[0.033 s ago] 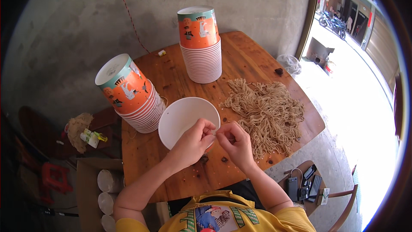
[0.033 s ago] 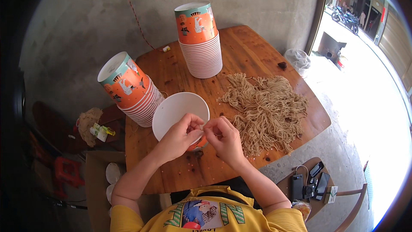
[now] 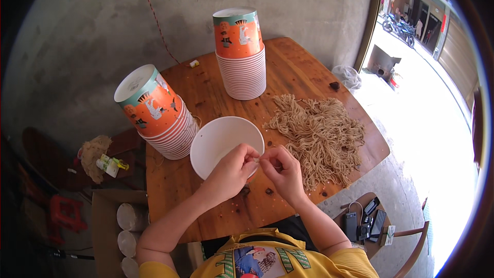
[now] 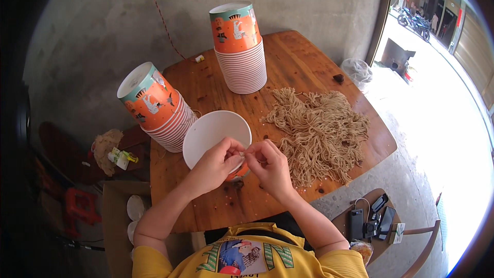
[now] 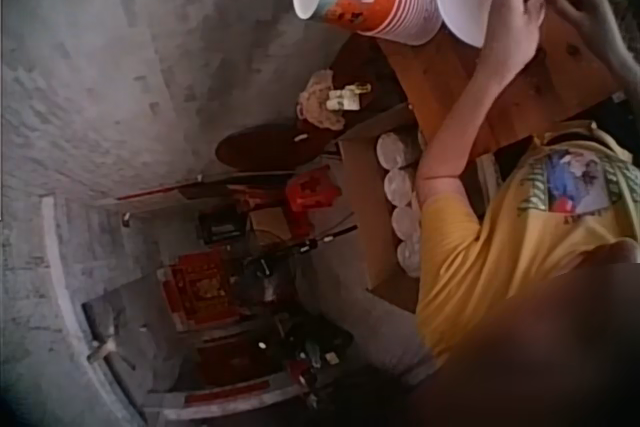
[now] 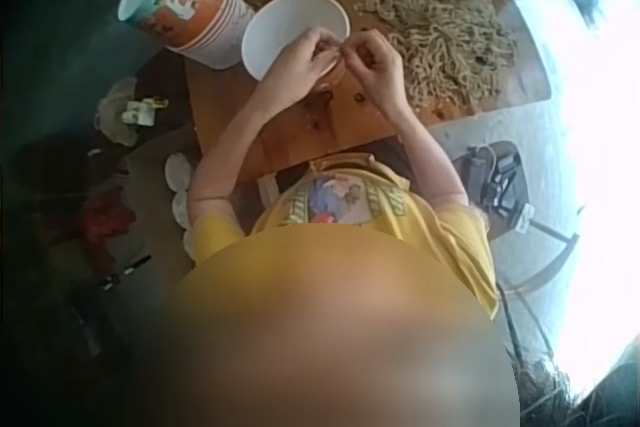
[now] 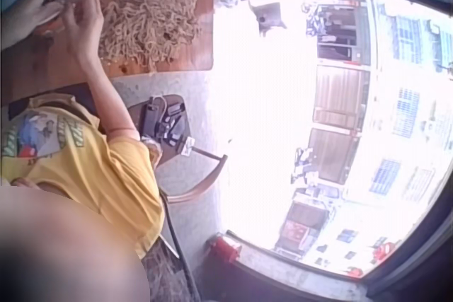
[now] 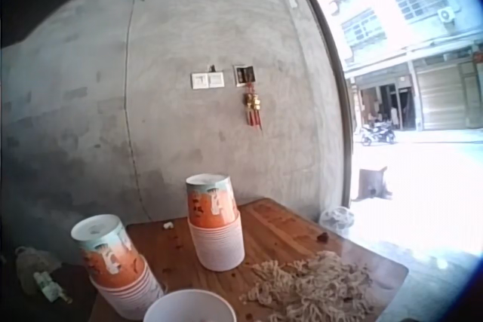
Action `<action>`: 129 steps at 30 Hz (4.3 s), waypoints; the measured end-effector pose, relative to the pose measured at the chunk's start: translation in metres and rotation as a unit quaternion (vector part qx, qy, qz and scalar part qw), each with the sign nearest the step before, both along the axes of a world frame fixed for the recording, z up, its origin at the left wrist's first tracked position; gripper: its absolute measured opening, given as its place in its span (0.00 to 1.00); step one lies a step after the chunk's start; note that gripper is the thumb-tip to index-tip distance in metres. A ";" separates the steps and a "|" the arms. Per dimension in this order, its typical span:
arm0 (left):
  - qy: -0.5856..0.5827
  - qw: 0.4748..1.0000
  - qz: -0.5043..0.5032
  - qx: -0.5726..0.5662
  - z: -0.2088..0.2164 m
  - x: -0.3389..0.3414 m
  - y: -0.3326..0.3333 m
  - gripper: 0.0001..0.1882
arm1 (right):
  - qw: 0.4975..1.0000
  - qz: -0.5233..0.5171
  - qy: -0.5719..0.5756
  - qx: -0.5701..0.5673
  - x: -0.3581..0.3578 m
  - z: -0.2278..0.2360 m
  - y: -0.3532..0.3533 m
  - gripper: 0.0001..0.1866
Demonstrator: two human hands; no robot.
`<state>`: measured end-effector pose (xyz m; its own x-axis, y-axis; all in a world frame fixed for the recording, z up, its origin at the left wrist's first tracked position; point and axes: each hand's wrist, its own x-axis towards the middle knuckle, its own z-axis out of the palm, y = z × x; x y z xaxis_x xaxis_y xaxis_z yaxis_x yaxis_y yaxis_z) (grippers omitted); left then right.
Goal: Packaging dried loose material into printed paper cups and securing them with string.
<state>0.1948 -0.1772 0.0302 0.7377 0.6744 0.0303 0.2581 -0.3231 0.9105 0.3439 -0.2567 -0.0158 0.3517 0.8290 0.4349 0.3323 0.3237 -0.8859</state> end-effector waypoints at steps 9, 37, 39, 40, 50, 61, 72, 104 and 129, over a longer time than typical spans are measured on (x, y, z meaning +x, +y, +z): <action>0.011 0.973 0.044 0.228 -0.003 -0.003 0.001 0.04 | 0.997 0.000 0.067 -0.026 0.000 -0.009 0.001 0.03; -0.026 0.990 0.045 0.132 -0.003 0.000 0.003 0.05 | 0.992 0.005 0.123 -0.020 0.001 -0.013 -0.005 0.04; -0.022 0.990 0.047 0.128 -0.003 0.001 0.002 0.05 | 0.992 0.009 0.127 -0.026 0.001 -0.014 -0.004 0.04; -0.024 0.991 0.045 0.126 -0.002 0.001 0.001 0.05 | 0.991 0.009 0.131 -0.022 0.001 -0.015 -0.004 0.05; -0.019 0.988 0.046 0.148 -0.002 0.003 0.000 0.05 | 0.990 -0.036 -0.133 -0.003 0.002 0.007 -0.004 0.07; -0.040 0.964 0.065 0.257 -0.009 0.010 -0.005 0.06 | 0.984 -0.047 -0.174 0.003 0.010 -0.001 -0.015 0.07; 0.061 0.974 0.057 0.209 0.002 -0.003 -0.011 0.10 | 0.969 -0.052 -0.240 0.001 0.033 0.017 -0.023 0.07; 0.037 0.911 0.154 0.381 -0.015 -0.029 -0.026 0.11 | 0.924 -0.016 -0.379 -0.042 -0.011 0.028 0.038 0.06; 0.093 0.821 -0.110 0.553 0.004 -0.043 -0.020 0.10 | 0.901 -0.030 -0.421 -0.097 -0.007 0.032 0.037 0.07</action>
<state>0.1515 -0.1977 0.0337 0.8991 0.1609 0.4072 0.1847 -0.9826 -0.0196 0.3368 -0.2195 0.0165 0.0120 0.9088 0.4170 0.9251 0.1481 -0.3495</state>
